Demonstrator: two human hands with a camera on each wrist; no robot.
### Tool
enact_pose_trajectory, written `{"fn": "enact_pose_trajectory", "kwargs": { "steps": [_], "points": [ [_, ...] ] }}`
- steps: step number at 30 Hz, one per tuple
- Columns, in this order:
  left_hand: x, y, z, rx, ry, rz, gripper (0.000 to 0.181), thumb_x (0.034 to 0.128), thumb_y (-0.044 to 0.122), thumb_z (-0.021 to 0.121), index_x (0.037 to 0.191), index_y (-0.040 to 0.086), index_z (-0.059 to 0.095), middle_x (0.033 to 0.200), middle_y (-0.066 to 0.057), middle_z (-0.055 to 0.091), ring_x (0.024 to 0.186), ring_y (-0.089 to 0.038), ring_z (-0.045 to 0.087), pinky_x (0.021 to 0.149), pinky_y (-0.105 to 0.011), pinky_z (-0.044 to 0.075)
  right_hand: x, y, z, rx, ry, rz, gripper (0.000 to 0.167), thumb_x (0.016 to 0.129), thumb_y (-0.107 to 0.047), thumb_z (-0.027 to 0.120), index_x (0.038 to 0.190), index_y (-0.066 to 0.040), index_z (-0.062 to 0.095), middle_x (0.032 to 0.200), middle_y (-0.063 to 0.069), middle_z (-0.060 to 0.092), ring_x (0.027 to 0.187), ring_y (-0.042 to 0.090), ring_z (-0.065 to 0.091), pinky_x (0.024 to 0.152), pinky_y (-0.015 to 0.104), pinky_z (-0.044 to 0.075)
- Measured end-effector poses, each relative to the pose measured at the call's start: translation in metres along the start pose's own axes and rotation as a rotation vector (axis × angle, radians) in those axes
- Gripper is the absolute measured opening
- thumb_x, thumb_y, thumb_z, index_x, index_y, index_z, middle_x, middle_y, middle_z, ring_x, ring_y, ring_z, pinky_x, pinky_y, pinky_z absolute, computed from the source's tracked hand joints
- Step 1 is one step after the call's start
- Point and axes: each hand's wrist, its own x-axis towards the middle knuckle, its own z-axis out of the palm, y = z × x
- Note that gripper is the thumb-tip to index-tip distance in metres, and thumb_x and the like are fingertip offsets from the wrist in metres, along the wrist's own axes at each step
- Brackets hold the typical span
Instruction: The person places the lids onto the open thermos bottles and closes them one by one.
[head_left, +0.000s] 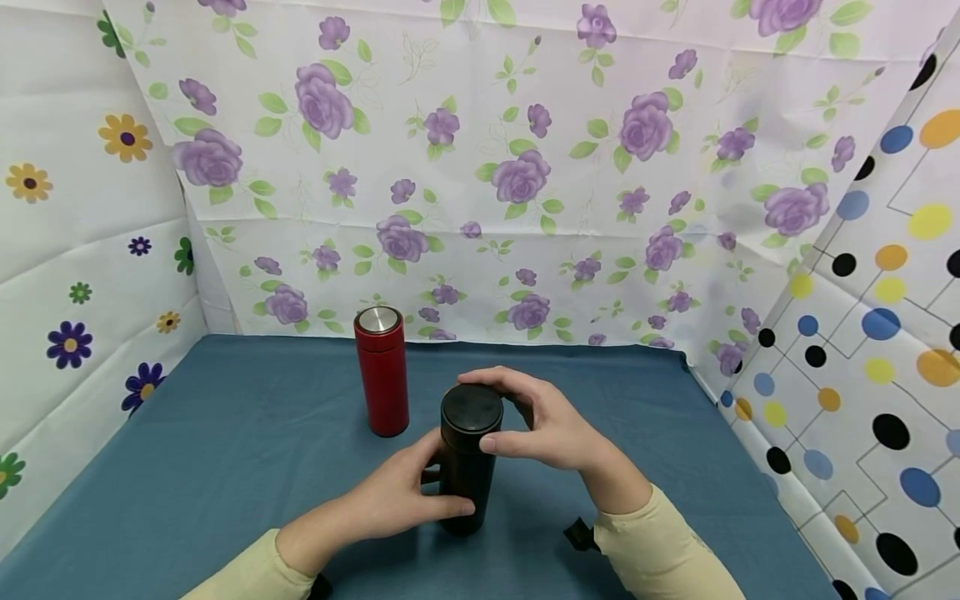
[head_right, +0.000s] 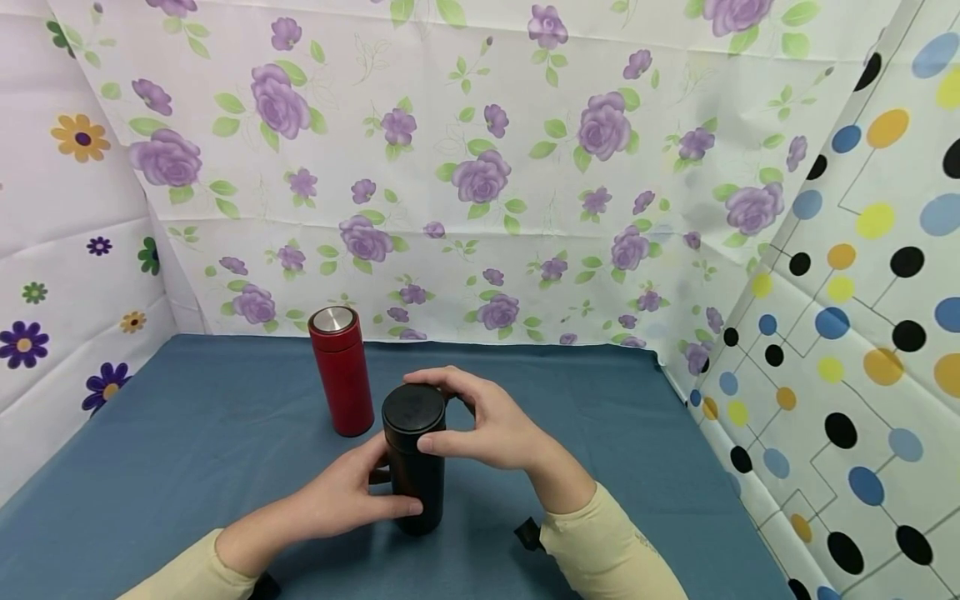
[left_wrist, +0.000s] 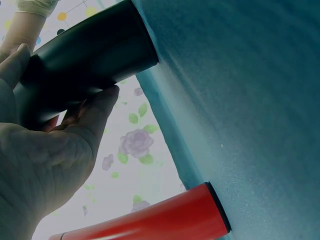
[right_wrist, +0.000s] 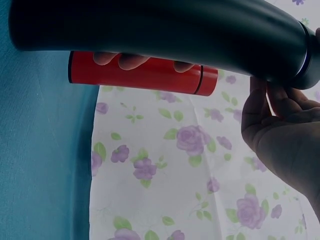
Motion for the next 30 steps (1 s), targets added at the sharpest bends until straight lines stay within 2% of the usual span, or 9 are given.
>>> {"fn": "enact_pose_trajectory", "kwargs": {
  "steps": [9,30],
  "points": [
    [-0.0002,0.0009,0.0001,0.008,0.006,-0.005,0.074,0.0972,0.037,0.09,0.159,0.033,0.049,0.14,0.01,0.067,0.138,-0.018,0.062,0.117,-0.061,0.052,-0.0001,0.0014,-0.0023,-0.058,0.028,0.01,0.059,0.103,-0.029,0.083,0.156,-0.014,0.062,0.145,0.007,0.069,0.123,0.03,0.067,0.111,0.045,0.054],
    [0.0003,-0.0004,-0.0004,0.014,0.006,0.004,0.077,0.0972,0.037,0.09,0.161,0.035,0.047,0.142,0.012,0.067,0.138,-0.017,0.062,0.117,-0.061,0.052,-0.0011,-0.0007,-0.001,-0.11,0.075,0.023,0.061,0.097,-0.032,0.09,0.15,-0.016,0.065,0.14,0.005,0.069,0.114,0.028,0.066,0.102,0.042,0.057]
  ]
}}
